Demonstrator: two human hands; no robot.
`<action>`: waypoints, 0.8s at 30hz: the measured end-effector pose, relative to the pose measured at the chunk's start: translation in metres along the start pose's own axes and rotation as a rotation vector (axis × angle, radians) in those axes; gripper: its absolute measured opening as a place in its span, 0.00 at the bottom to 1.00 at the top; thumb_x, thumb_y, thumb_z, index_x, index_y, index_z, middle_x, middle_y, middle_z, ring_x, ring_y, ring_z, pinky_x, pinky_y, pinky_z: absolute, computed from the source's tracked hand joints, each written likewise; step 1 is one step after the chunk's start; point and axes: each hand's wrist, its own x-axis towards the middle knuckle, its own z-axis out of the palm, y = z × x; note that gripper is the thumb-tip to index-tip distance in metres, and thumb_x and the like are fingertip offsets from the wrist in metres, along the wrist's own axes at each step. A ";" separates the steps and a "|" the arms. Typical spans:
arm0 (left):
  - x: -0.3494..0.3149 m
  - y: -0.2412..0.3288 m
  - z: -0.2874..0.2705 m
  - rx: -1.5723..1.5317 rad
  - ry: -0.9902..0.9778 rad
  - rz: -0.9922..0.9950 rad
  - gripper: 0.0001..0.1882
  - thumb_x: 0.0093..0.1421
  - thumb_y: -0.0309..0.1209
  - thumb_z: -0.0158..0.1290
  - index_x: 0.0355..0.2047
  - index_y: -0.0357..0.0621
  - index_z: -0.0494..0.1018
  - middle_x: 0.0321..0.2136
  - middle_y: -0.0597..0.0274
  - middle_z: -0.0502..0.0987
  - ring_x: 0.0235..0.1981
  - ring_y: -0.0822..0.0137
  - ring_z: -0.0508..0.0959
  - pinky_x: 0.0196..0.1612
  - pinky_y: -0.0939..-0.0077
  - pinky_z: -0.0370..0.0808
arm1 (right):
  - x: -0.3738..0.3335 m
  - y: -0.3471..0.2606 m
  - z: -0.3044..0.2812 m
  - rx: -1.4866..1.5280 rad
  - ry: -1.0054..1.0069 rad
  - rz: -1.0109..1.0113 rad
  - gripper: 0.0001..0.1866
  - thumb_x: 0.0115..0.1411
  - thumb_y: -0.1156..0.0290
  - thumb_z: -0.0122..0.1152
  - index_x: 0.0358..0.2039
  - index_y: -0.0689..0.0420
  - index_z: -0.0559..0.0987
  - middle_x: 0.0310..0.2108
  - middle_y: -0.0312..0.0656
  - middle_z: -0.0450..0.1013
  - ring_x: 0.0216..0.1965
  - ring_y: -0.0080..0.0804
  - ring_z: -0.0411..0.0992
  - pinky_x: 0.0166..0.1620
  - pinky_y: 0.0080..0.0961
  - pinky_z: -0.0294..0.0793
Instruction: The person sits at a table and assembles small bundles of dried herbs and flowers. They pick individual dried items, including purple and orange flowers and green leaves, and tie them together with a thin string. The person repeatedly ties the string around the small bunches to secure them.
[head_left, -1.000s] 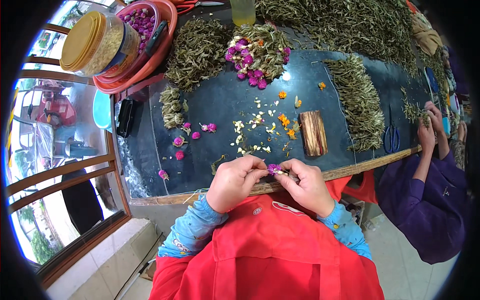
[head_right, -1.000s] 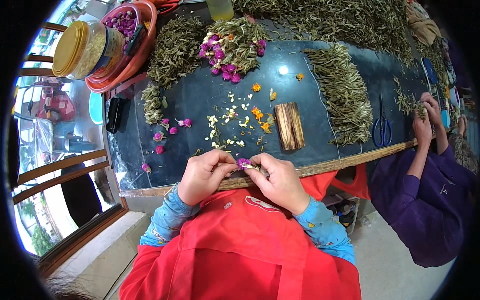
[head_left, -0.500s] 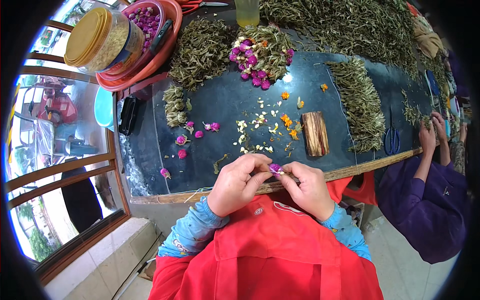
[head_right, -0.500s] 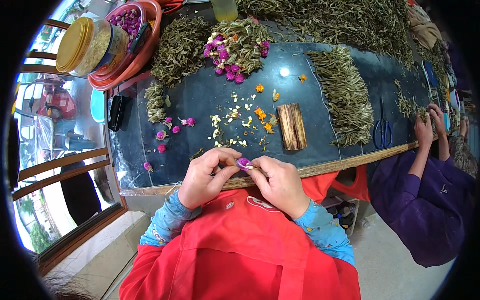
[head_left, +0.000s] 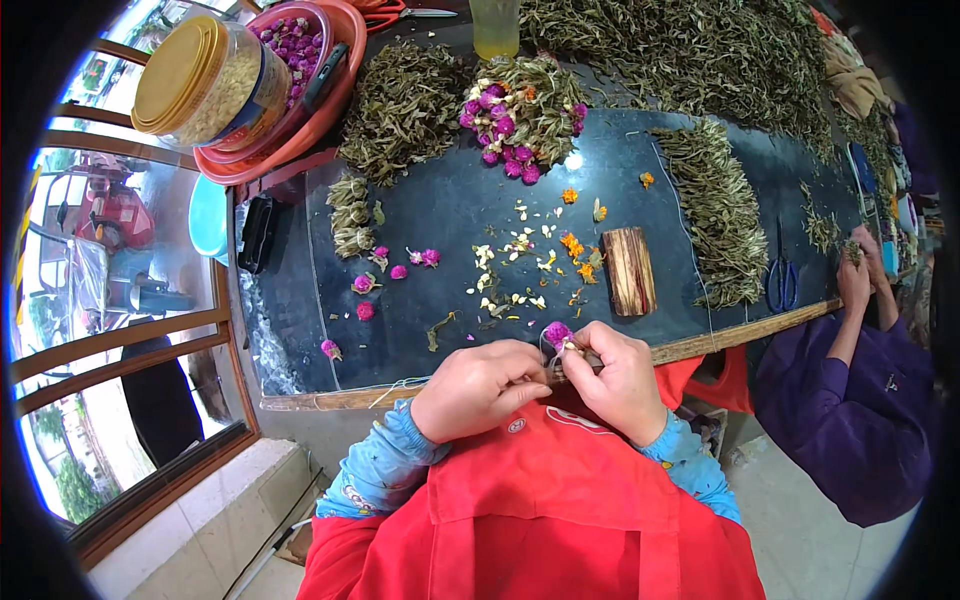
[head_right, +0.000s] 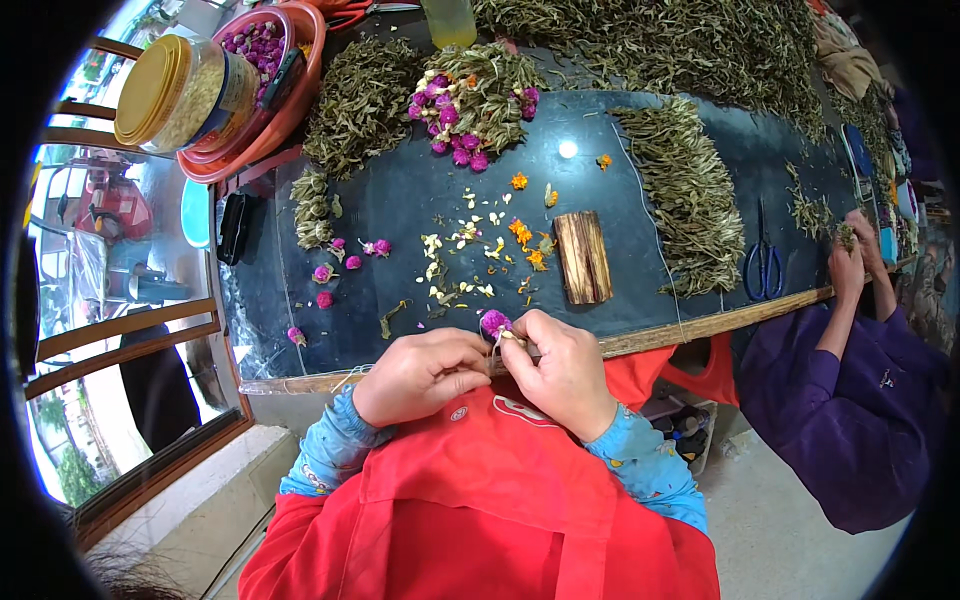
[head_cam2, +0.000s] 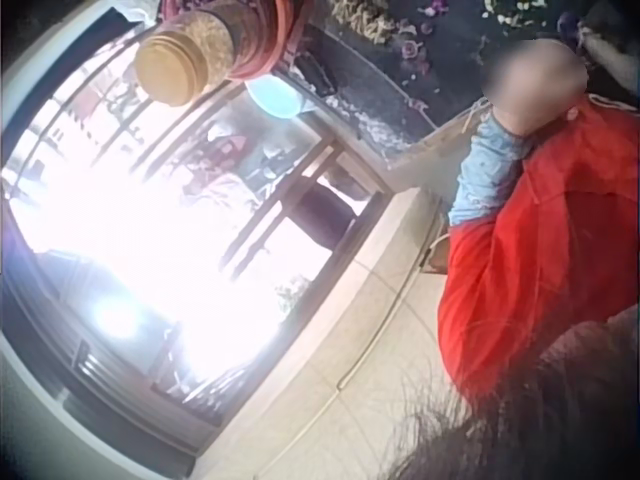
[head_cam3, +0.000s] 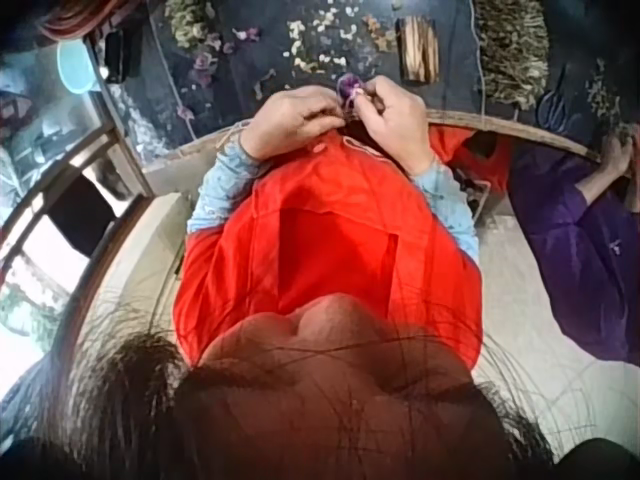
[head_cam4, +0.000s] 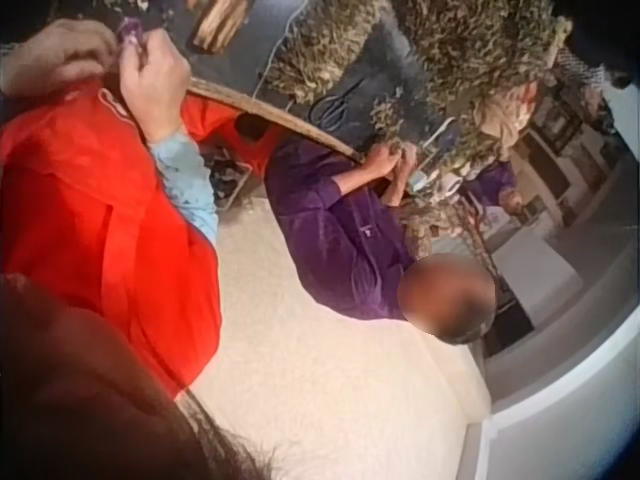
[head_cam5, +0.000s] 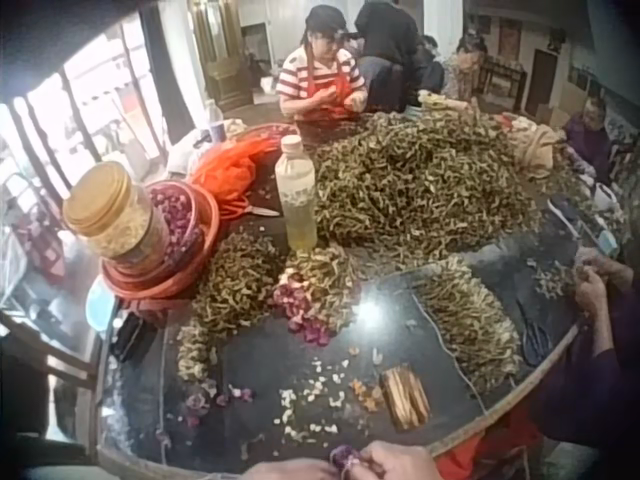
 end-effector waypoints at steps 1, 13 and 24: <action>-0.001 0.000 -0.001 0.007 0.008 -0.051 0.05 0.60 0.27 0.61 0.36 0.41 0.78 0.22 0.59 0.80 0.22 0.75 0.79 0.27 0.78 0.75 | 0.000 0.000 0.000 -0.008 0.004 -0.010 0.06 0.56 0.73 0.64 0.28 0.60 0.76 0.24 0.48 0.75 0.23 0.45 0.76 0.26 0.35 0.71; 0.011 0.014 0.009 0.049 0.317 -0.165 0.13 0.54 0.27 0.67 0.38 0.38 0.77 0.34 0.59 0.79 0.22 0.76 0.75 0.26 0.80 0.72 | -0.001 -0.003 0.002 -0.074 -0.004 -0.044 0.08 0.55 0.71 0.66 0.29 0.59 0.77 0.25 0.49 0.76 0.25 0.48 0.76 0.27 0.38 0.73; 0.005 0.006 0.008 -0.027 0.254 -0.192 0.04 0.57 0.22 0.61 0.32 0.36 0.77 0.45 0.53 0.78 0.26 0.73 0.76 0.29 0.80 0.74 | -0.001 -0.012 -0.001 0.044 -0.067 0.033 0.08 0.58 0.70 0.66 0.33 0.61 0.79 0.27 0.50 0.77 0.25 0.45 0.78 0.27 0.34 0.73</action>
